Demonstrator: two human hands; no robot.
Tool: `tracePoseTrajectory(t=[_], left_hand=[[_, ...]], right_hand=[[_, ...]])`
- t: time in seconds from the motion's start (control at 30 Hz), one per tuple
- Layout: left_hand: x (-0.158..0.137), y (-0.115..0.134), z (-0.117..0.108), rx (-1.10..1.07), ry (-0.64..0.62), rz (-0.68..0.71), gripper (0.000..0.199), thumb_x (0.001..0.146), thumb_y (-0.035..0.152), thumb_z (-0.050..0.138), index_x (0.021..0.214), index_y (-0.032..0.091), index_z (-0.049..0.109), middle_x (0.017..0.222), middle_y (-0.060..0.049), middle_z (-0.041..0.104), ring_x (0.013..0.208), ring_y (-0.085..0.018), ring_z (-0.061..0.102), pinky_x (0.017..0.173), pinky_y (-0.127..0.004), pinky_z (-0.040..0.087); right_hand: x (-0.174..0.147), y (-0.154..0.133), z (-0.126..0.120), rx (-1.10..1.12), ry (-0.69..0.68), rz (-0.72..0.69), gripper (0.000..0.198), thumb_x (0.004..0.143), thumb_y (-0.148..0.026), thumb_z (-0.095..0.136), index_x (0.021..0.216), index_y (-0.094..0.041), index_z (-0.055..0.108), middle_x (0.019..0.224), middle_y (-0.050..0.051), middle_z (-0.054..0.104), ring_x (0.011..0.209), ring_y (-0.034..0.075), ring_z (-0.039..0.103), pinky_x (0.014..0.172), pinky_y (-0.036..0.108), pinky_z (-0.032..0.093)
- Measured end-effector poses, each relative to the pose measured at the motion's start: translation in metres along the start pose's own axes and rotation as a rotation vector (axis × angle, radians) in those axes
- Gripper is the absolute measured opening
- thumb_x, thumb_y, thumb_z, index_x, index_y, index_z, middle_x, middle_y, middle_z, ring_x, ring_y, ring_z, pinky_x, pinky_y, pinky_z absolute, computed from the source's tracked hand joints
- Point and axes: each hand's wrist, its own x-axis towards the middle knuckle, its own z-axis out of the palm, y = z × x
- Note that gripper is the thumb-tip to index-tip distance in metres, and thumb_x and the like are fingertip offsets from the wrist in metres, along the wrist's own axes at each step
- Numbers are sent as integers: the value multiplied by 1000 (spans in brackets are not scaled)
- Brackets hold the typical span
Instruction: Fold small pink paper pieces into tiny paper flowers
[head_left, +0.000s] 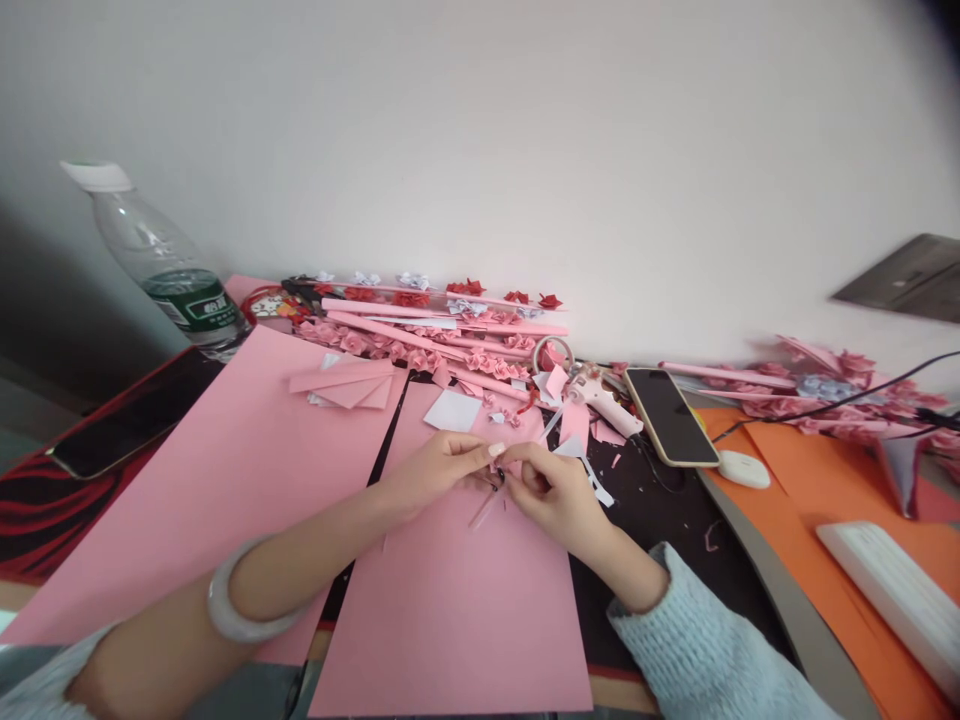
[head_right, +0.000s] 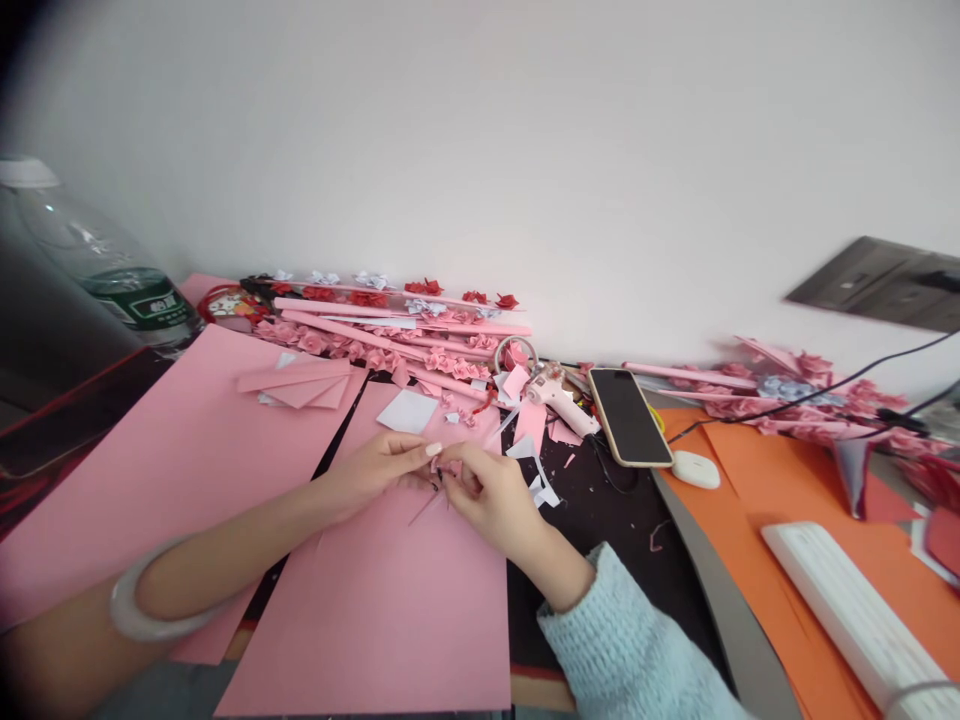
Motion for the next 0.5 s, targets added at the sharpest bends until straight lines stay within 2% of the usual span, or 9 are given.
tracePoseTrajectory(t=[0.2,0.5], left_hand=[[2,1,-4,63,-46,-6,26,72,25,67,95,14,69,98,-8,69,94,-20,61,89,-33,44],[1,3,-4,114,12,-21,27,66,25,72,91,15,71,93,-7,71,91,-22,63,88,-35,46]], right_hand=[[0,5,-1,-29,-6,-16,16,80,-13,50,92,-17,60,52,-9,28,44,7,31,47,18,30],[2,6,-4,-31,-48,-18,14,82,-14,51,91,-18,61,52,-7,34,44,7,30,46,19,29]])
